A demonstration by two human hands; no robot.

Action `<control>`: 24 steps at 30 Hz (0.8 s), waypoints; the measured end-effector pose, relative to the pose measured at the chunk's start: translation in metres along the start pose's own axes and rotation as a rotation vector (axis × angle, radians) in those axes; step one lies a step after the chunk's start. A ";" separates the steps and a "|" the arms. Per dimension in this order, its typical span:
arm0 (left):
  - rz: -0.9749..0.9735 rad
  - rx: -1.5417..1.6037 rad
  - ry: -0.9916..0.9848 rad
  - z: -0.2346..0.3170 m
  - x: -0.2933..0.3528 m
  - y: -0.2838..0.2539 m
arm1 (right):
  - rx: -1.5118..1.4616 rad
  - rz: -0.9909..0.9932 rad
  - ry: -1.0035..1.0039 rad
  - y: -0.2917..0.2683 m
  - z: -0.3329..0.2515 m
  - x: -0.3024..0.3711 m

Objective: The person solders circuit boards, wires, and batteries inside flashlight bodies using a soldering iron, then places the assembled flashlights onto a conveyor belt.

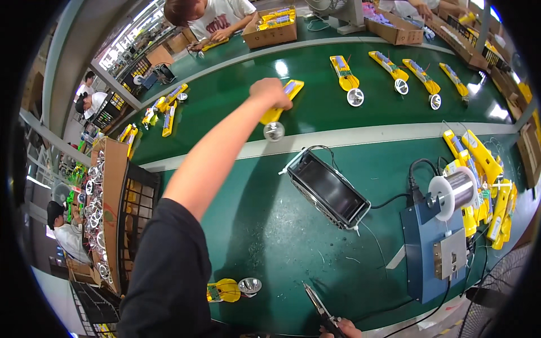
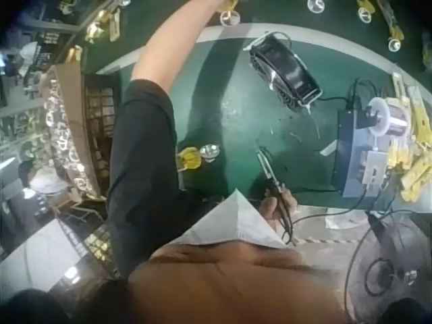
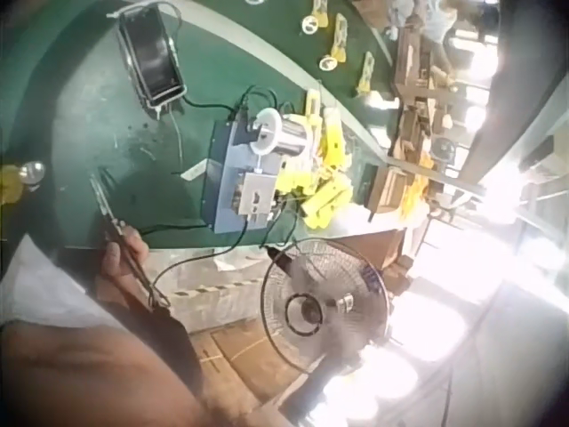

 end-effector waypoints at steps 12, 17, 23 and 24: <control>-0.055 -0.293 0.872 -0.126 0.180 0.018 | -0.116 0.053 -0.262 0.001 0.012 0.002; 0.169 -0.251 1.259 -0.134 0.258 0.036 | -0.316 0.109 -0.194 -0.004 0.020 0.005; 0.478 0.168 0.361 -0.142 0.315 0.043 | -0.366 -0.001 -0.286 -0.002 0.017 0.004; 0.506 0.185 0.345 -0.143 0.323 0.044 | -0.353 -0.031 -0.278 -0.002 0.018 0.004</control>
Point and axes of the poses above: each hand's wrist, its own x-axis away from the middle knuckle, its own y-axis out of the palm, z = x × y, the point moved 2 cm from there along -x, towards the middle knuckle, and after that the axes turned 6 degrees about -x, right-handed, at the moved point
